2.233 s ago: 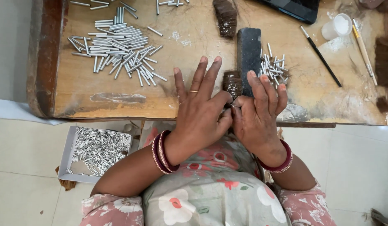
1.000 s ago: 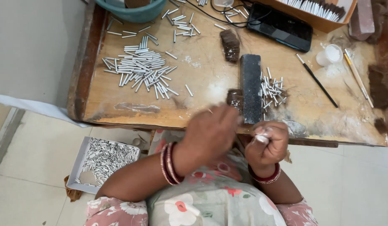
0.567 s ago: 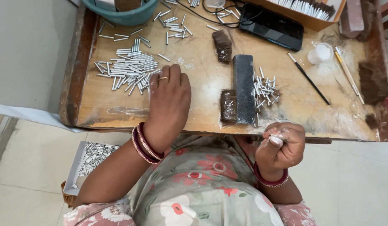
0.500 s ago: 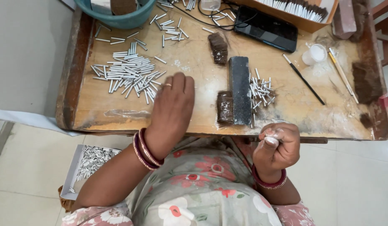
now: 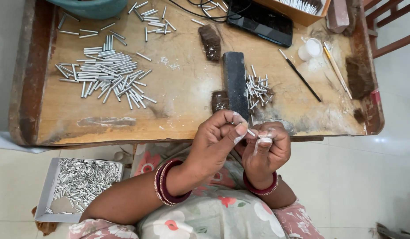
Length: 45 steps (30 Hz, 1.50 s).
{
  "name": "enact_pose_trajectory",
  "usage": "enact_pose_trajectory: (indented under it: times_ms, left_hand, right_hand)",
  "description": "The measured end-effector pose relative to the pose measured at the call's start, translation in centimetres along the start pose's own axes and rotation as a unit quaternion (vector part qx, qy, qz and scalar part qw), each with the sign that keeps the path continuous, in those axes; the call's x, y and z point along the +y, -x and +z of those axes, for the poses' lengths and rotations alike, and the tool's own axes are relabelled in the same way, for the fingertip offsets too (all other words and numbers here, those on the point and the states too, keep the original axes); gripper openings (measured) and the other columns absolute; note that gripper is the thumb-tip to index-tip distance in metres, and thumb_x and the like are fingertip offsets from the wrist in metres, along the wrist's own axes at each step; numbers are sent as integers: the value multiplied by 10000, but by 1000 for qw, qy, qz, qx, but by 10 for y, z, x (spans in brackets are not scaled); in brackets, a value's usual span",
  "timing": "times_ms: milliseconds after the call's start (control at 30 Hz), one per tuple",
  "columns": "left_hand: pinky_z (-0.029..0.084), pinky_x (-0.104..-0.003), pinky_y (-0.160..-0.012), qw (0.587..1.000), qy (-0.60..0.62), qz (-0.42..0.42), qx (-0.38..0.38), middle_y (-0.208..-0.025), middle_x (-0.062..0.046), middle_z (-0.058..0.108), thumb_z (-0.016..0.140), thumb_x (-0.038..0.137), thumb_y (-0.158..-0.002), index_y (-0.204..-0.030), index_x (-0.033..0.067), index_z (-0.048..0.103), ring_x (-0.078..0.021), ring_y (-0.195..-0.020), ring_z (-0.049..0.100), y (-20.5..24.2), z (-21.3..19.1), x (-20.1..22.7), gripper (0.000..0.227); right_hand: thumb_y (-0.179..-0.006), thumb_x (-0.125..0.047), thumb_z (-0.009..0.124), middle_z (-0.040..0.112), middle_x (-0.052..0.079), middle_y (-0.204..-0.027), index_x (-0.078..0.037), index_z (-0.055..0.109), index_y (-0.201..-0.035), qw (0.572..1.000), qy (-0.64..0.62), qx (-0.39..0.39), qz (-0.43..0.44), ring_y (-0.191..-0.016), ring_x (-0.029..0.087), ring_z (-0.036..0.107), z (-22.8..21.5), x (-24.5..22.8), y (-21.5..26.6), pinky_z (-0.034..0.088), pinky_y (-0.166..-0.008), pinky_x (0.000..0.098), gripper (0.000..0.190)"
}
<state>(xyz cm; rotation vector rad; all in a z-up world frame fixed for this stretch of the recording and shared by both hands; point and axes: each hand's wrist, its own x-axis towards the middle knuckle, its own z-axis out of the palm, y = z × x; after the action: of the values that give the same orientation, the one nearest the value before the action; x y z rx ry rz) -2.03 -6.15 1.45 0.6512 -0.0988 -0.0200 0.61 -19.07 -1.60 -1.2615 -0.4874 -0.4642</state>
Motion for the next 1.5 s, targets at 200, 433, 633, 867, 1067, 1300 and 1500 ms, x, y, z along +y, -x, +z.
enact_pose_trajectory:
  times_ms: [200,433,633,867,1067,1300,1500]
  left_hand:
    - [521,-254,-908,998,30,-47,30,-1045,-69,743,647,136,-1048,-1118,14,607,-97,-990,694,7,3,1,147]
    - [517,-257,-866,997,65,-47,10,-1005,-64,740,667,150,-1076,-1138,17,622,-91,-933,674,20,6,-2,154]
    - [517,-252,-871,998,-53,-15,13,-1069,-91,761,647,137,-1066,-1160,2,620,-75,-971,660,25,10,6,166]
    - [519,-281,-1030,994,-85,60,22,-1339,-164,689,635,99,-1061,-1164,-20,623,-93,-1152,642,22,11,7,158]
    - [537,-283,-975,996,-81,24,26,-1276,-167,723,660,106,-1048,-1139,-19,644,-89,-1070,654,30,10,4,155]
    - [576,-265,-880,993,-105,28,37,-1182,-148,748,676,92,-1029,-1082,-29,664,-88,-1000,691,34,9,0,133]
    - [534,-303,-1049,995,-85,58,15,-1241,-120,728,635,84,-1053,-1161,-31,653,-145,-1210,670,29,10,2,159]
  right_hand:
    - [-1089,-313,663,552,74,-944,-51,510,-1055,991,100,9,-87,-781,140,565,11,-2,-6,500,-714,261,305]
    - [-1091,-290,621,577,93,-984,-34,518,-1059,957,232,-18,-173,-759,174,579,-4,-22,-9,523,-684,303,278]
    - [-1012,-68,693,622,128,-962,-10,565,-1030,884,368,-152,-244,-799,236,645,-9,-64,-30,547,-697,355,142]
    - [-770,-96,849,702,135,-907,10,671,-962,929,292,-151,-167,-761,217,692,-9,-64,-35,564,-654,299,283]
    - [-868,25,820,716,142,-876,-13,698,-967,938,284,-124,-155,-733,195,713,-17,-62,-23,571,-624,250,161]
    - [-845,21,836,730,164,-911,-16,701,-962,962,214,-137,-100,-751,164,733,-20,-50,-18,582,-641,234,182]
    - [-831,39,835,729,188,-897,-4,699,-952,962,219,-140,-81,-771,185,732,-21,-43,-26,581,-613,225,187]
